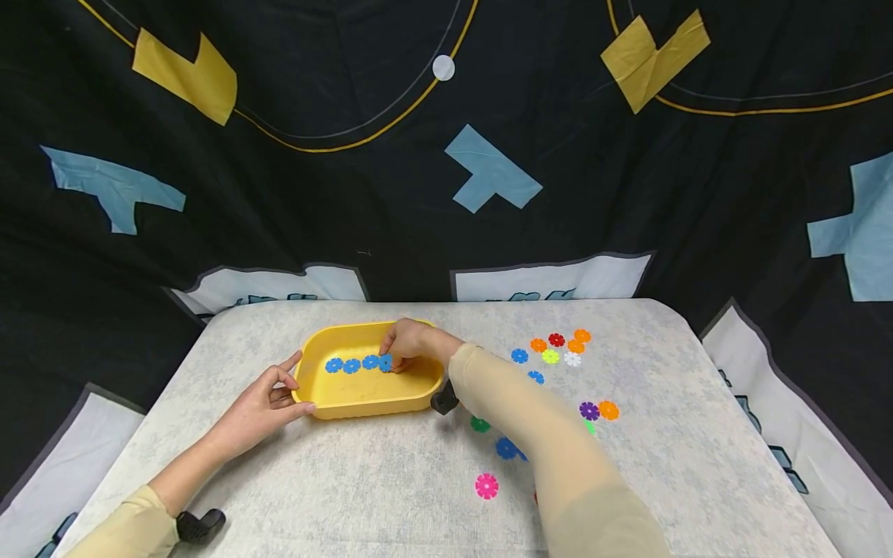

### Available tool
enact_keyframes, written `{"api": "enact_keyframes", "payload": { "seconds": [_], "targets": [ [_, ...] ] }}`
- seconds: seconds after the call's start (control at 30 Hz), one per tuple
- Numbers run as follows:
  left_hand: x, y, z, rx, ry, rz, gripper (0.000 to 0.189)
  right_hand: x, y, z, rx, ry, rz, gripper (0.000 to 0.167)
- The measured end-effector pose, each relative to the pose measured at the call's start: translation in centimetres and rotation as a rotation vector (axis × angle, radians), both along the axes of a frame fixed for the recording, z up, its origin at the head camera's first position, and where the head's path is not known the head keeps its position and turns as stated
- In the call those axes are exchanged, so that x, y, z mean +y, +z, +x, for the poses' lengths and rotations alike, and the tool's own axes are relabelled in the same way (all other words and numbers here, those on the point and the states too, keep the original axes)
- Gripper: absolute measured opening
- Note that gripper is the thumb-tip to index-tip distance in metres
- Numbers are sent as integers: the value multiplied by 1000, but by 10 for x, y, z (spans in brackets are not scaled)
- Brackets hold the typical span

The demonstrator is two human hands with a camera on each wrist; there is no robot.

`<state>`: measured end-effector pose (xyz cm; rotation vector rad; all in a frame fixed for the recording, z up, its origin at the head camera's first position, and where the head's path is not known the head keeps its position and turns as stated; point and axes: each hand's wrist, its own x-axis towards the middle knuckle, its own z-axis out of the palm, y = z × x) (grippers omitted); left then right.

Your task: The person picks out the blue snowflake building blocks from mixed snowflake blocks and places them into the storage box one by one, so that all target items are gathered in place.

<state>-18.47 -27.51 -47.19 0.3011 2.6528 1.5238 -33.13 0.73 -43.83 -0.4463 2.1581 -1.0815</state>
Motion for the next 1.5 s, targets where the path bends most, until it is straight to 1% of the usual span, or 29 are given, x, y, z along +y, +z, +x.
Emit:
{"api": "enact_keyframes", "payload": {
  "seconds": [0.17, 0.3, 0.53, 0.8, 0.87, 0.97, 1.2, 1.3, 1.37, 1.5],
  "targets": [
    [0, 0, 0, 2, -1, -4, 56, -1, -3, 4, -34, -99, -26, 26],
    [0, 1, -1, 0, -4, 3, 57, -2, -4, 7, -25, -169, -27, 25],
    [1, 1, 0, -1, -10, -5, 56, -6, -3, 12, 38, -227, 22, 23],
    [1, 1, -1, -2, -5, 8, 57, -9, -8, 8, 68, -270, 41, 24],
    [1, 1, -1, -5, -4, 6, 57, -9, -9, 7, 85, -274, 53, 24],
    [1, 1, 0, -5, -2, -5, 57, -6, -7, 7, 133, -261, 85, 25],
    [1, 1, 0, -5, -3, -4, 57, 2, 4, 12, 236, -187, 141, 32],
    [1, 1, 0, -7, -6, 2, 58, 6, 9, 12, 249, -162, 138, 32],
    [1, 1, 0, -8, -6, 3, 58, 8, 11, 11, 243, -146, 126, 32],
    [1, 2, 0, -11, -6, 0, 58, 16, 18, 10, 204, -121, 77, 32]
  ]
}}
